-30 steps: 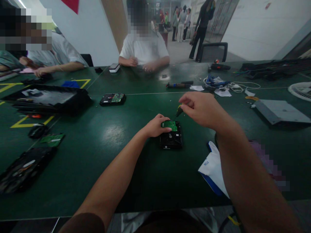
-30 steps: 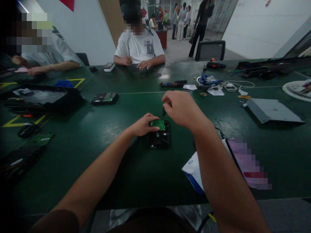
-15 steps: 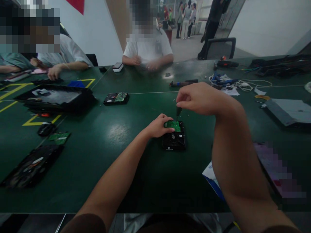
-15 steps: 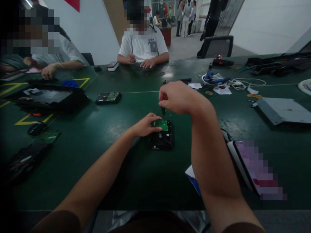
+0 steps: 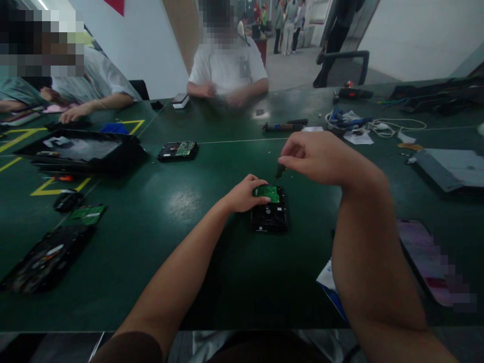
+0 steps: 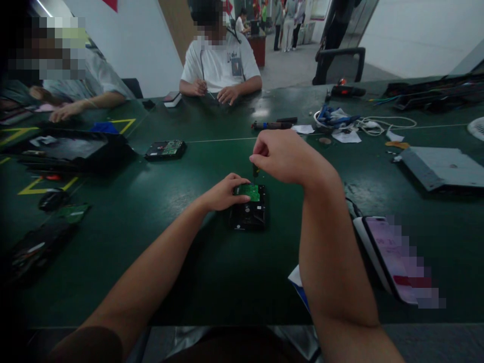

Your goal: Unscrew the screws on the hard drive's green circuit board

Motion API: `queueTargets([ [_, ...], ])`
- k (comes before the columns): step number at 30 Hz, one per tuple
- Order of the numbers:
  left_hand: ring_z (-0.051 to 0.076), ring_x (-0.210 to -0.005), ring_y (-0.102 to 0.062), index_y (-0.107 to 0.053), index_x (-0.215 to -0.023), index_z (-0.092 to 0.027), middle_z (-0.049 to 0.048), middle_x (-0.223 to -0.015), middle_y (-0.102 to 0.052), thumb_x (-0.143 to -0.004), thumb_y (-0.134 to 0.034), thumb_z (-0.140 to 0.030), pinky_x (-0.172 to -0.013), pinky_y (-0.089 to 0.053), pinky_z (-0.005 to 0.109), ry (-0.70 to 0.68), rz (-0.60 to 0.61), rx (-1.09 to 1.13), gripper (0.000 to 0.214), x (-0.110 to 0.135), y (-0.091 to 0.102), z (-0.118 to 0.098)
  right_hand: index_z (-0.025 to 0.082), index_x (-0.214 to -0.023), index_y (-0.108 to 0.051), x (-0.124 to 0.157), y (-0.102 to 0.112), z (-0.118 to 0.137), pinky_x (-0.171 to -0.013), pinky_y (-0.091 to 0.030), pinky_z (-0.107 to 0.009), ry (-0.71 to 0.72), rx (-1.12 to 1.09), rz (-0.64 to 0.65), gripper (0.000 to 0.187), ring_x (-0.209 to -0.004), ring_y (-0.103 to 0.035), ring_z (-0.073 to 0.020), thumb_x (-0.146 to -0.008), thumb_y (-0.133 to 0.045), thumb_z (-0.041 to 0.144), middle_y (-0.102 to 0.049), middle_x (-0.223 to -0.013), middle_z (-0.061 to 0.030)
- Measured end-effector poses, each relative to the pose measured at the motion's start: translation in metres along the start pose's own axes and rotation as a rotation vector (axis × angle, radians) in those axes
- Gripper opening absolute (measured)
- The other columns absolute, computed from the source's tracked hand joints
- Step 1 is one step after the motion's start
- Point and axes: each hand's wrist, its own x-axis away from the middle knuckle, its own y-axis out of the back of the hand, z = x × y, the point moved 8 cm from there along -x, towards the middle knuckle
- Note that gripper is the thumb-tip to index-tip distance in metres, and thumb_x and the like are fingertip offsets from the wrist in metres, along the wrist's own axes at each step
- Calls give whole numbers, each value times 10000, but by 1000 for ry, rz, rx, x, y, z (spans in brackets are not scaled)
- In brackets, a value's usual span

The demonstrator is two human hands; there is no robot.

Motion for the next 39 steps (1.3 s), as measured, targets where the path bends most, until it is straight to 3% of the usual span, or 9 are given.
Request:
queueTargets([
  [10, 275, -1140, -612, -624, -1419, -221, 109, -1285, -546, -889, -745, -489, -1083, -502, 472, 3, -6, 8, 606, 0, -1, 1, 179, -1019, -748, -6, -12, 9, -772, -477, -354, 40, -57, -100, 197, -857, -699, -239, -899, -606, 244, -779, -941, -80],
  [16, 284, -1164, -606, -618, -1436, -176, 128, -1287, -541, -888, -736, -510, -1100, -488, 459, -4, -1, 1, 653, -1, -2, 3, 205, -1068, -751, -6, -21, -2, -744, -505, -337, 44, -216, 44, 249, -732, -714, -194, -994, -546, 327, -766, -806, -25],
  [20, 283, -1167, -616, -613, -1441, -225, 112, -1305, -537, -881, -736, -529, -1092, -497, 470, 24, 8, 15, 650, -1, -2, 7, 204, -1149, -738, -3, -18, -14, -720, -521, -333, 15, -271, 73, 274, -723, -725, -193, -990, -535, 296, -775, -820, -27],
  [28, 294, -1208, -597, -615, -1435, -202, 122, -1328, -542, -884, -729, -509, -1128, -472, 478, 8, 0, 13, 641, 0, -1, 1, 178, -932, -744, -5, -13, 0, -747, -465, -351, 51, -50, -31, 205, -813, -680, -228, -924, -648, 358, -769, -881, -78],
  [34, 279, -1163, -614, -616, -1428, -218, 109, -1315, -538, -880, -735, -511, -1103, -490, 472, 28, -3, 28, 633, 0, -1, 2, 182, -986, -729, -8, -22, 3, -716, -455, -326, 94, -129, 14, 258, -734, -675, -190, -1024, -526, 337, -759, -863, -62],
  [39, 281, -1149, -620, -610, -1440, -218, 113, -1329, -535, -871, -741, -528, -1097, -492, 481, 31, 3, 29, 660, 0, -2, 4, 183, -1201, -703, -5, -25, -4, -725, -491, -310, 53, -257, 94, 313, -692, -700, -174, -1041, -446, 263, -745, -793, -28],
])
